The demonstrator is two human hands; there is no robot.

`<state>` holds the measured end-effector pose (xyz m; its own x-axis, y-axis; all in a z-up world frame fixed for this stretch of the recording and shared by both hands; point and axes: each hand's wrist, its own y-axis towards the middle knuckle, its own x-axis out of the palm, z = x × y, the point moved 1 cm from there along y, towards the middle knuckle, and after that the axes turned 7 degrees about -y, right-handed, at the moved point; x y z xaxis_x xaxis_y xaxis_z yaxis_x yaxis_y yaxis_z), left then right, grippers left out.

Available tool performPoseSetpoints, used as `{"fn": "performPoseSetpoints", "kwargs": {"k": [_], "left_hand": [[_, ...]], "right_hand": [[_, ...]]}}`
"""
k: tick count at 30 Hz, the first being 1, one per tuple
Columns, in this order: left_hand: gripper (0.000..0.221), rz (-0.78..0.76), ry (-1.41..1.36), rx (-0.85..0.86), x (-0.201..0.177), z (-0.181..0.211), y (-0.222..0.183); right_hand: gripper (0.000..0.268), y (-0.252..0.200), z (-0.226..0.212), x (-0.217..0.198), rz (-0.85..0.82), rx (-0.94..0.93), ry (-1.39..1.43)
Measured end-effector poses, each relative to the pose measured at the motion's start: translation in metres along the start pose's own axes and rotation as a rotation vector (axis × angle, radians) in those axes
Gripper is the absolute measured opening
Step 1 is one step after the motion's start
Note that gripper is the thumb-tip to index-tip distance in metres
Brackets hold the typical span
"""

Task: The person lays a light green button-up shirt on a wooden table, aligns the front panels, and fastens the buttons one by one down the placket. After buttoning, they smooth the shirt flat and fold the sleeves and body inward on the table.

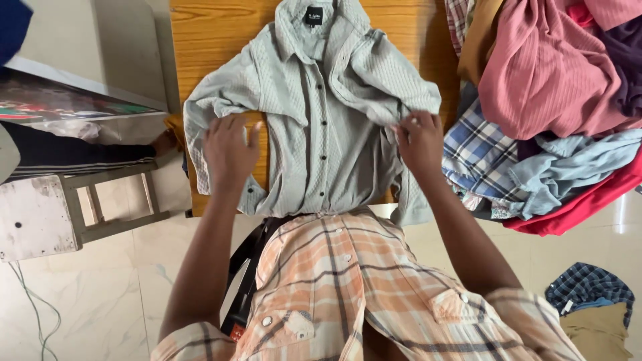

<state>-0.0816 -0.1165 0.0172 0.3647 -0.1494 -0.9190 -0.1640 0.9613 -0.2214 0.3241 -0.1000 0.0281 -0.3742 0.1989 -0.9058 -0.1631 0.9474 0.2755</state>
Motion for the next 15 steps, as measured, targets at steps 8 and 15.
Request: {"fn": "performPoseSetpoints", "kwargs": {"k": [8, 15], "left_hand": [[0.057, 0.222, -0.193, 0.562, 0.051, 0.065, 0.076], [0.073, 0.264, -0.104, 0.528, 0.093, 0.065, 0.083]], "right_hand": [[0.01, -0.048, -0.054, -0.04, 0.024, 0.152, 0.086], [0.019, -0.07, -0.064, -0.004, -0.173, 0.347, 0.109]]}}
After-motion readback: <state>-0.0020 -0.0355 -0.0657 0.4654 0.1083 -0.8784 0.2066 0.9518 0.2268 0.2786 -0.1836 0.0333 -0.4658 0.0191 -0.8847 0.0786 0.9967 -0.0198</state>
